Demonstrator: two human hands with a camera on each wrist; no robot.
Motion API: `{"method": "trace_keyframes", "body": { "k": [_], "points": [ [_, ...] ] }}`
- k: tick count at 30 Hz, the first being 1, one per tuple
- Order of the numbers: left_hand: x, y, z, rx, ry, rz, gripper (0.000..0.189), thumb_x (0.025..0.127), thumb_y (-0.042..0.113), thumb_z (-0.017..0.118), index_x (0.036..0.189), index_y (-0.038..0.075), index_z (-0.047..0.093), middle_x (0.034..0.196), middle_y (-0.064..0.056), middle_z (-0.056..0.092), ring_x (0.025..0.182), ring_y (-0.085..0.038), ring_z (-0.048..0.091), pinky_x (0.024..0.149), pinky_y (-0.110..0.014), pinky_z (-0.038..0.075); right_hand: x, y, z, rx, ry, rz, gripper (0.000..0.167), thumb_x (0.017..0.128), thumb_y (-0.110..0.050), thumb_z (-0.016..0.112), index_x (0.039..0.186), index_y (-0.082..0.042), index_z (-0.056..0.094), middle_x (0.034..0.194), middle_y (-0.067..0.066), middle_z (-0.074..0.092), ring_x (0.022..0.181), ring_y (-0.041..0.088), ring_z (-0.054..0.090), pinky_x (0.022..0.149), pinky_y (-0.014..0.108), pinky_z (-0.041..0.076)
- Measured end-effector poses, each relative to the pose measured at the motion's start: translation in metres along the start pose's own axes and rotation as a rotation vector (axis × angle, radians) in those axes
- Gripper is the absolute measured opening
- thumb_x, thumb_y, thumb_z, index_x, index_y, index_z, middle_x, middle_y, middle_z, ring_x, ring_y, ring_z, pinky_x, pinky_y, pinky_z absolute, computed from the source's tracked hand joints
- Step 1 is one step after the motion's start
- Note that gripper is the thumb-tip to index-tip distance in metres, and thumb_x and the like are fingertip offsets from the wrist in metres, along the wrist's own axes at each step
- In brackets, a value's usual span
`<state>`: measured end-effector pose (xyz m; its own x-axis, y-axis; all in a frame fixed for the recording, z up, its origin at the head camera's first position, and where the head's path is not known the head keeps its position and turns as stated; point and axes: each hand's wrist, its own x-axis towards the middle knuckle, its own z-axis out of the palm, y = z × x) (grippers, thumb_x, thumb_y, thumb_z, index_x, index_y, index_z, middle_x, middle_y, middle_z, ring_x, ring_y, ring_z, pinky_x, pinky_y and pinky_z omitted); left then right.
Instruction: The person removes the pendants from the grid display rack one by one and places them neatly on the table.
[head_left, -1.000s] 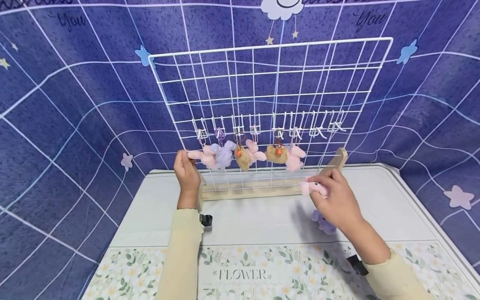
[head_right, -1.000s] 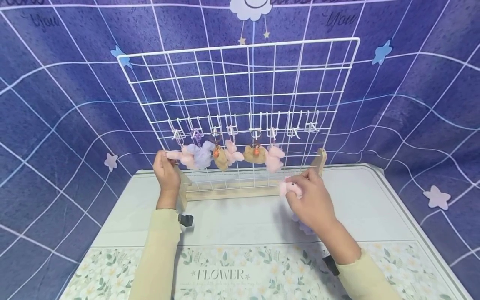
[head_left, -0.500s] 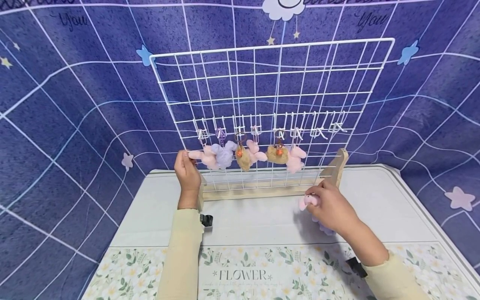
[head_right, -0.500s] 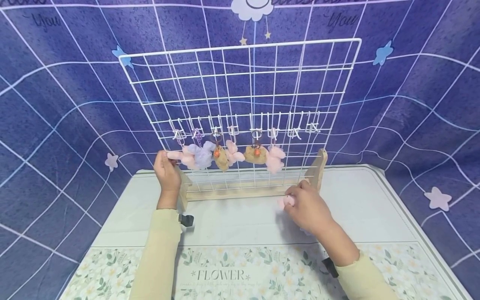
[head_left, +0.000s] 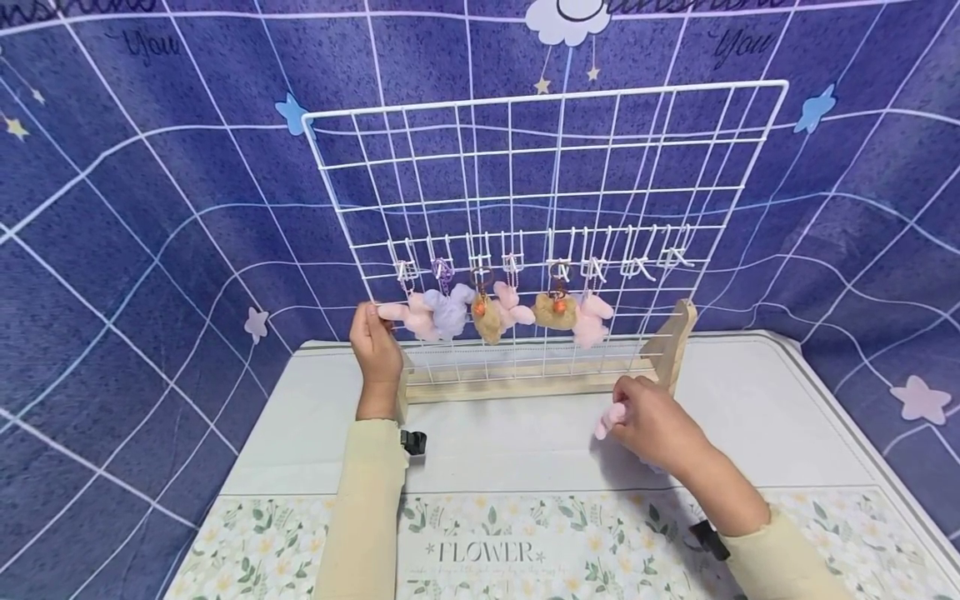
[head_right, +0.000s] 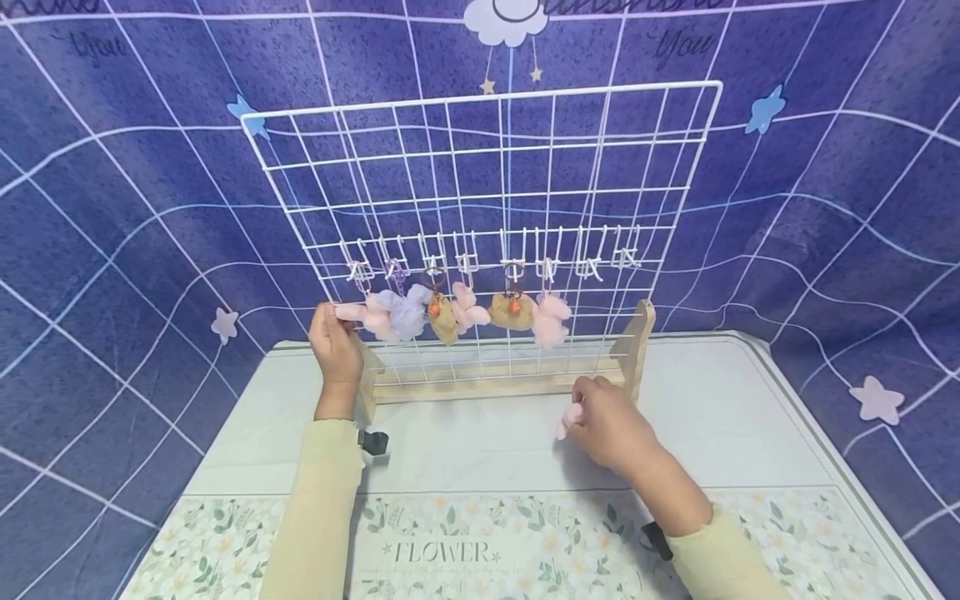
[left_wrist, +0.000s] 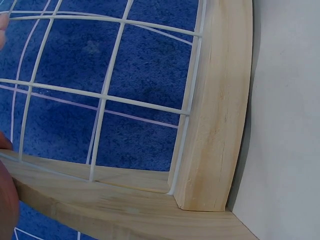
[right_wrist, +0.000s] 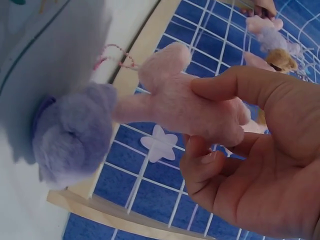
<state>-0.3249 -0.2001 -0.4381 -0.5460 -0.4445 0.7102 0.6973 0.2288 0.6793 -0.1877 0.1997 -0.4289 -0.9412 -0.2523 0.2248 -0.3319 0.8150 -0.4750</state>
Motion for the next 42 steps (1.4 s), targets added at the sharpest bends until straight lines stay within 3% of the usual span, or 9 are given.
{"method": "trace_keyframes", "body": {
  "k": [3,8,13,18,23,28,32,38,42],
  "points": [
    [0.0,0.001,0.0,-0.003,-0.003,0.005,0.034,0.111,0.007,0.04,0.081,0.013,0.055,0.07,-0.014,0.047,0.065,-0.015,0.048,0.063,-0.018,0.042,0.0,0.002,0.006,-0.014,-0.009,0.007,0.03,0.074,-0.003,0.085,0.093,-0.008,0.063,0.088,0.007,0.061,0.077,0.019,0.053,0.069,0.035,0.046],
    [0.0,0.002,0.0,-0.002,-0.007,0.011,0.034,0.111,0.008,0.039,0.08,0.002,0.053,0.071,0.003,0.048,0.066,-0.004,0.047,0.062,-0.016,0.041,0.001,0.006,0.016,-0.054,-0.036,0.048,0.027,0.077,-0.008,0.085,0.092,-0.009,0.063,0.089,0.006,0.059,0.076,0.019,0.053,0.067,0.036,0.046],
    [-0.001,0.001,0.0,0.004,-0.006,0.011,0.034,0.111,0.008,0.039,0.08,0.006,0.052,0.071,0.011,0.047,0.063,-0.007,0.046,0.06,-0.015,0.04,0.0,0.007,0.023,-0.069,-0.089,0.09,0.029,0.078,-0.009,0.086,0.09,-0.011,0.06,0.088,0.005,0.056,0.074,0.019,0.051,0.064,0.033,0.042],
    [-0.001,0.001,0.001,0.002,-0.007,0.011,0.034,0.111,0.008,0.04,0.08,0.009,0.053,0.071,0.011,0.047,0.061,-0.021,0.045,0.06,-0.015,0.04,-0.003,0.007,0.027,-0.079,-0.124,0.081,0.035,0.074,-0.006,0.091,0.086,-0.012,0.059,0.083,0.003,0.054,0.074,0.018,0.049,0.065,0.033,0.041],
    [-0.001,0.002,0.0,0.0,-0.013,0.007,0.034,0.111,0.008,0.04,0.081,0.013,0.055,0.072,0.009,0.049,0.063,-0.019,0.046,0.061,-0.016,0.041,-0.005,0.007,0.027,-0.124,-0.136,0.025,0.039,0.066,-0.001,0.093,0.08,-0.014,0.059,0.079,0.001,0.053,0.072,0.017,0.048,0.065,0.032,0.041],
    [-0.001,0.001,0.0,-0.004,-0.014,0.005,0.035,0.111,0.008,0.039,0.082,0.018,0.054,0.071,-0.008,0.047,0.063,-0.024,0.045,0.062,-0.016,0.04,-0.008,0.006,0.024,-0.173,-0.166,-0.002,0.04,0.064,-0.006,0.094,0.076,-0.015,0.057,0.077,0.0,0.049,0.073,0.017,0.044,0.063,0.031,0.039],
    [-0.001,0.002,0.001,-0.004,-0.004,-0.003,0.036,0.111,0.006,0.039,0.082,0.021,0.054,0.071,-0.014,0.046,0.063,-0.019,0.044,0.061,-0.015,0.039,-0.01,0.006,0.022,-0.198,-0.21,0.014,0.04,0.061,-0.01,0.096,0.075,-0.017,0.059,0.08,-0.001,0.05,0.077,0.019,0.044,0.065,0.032,0.039],
    [0.0,0.003,0.001,-0.007,0.005,-0.01,0.035,0.11,0.003,0.039,0.082,0.017,0.054,0.074,-0.03,0.045,0.064,-0.015,0.046,0.061,-0.019,0.04,-0.009,0.004,0.018,-0.184,-0.257,-0.018,0.034,0.059,-0.011,0.093,0.066,-0.021,0.062,0.077,-0.003,0.05,0.076,0.019,0.044,0.063,0.032,0.038],
    [-0.001,0.003,0.0,-0.009,-0.001,-0.018,0.033,0.111,0.005,0.039,0.082,0.005,0.055,0.072,-0.019,0.047,0.063,-0.01,0.047,0.061,-0.018,0.04,-0.001,0.006,0.017,-0.135,-0.206,-0.071,0.028,0.065,-0.014,0.091,0.064,-0.021,0.063,0.074,-0.003,0.054,0.073,0.016,0.046,0.063,0.03,0.041]
  ]
}}
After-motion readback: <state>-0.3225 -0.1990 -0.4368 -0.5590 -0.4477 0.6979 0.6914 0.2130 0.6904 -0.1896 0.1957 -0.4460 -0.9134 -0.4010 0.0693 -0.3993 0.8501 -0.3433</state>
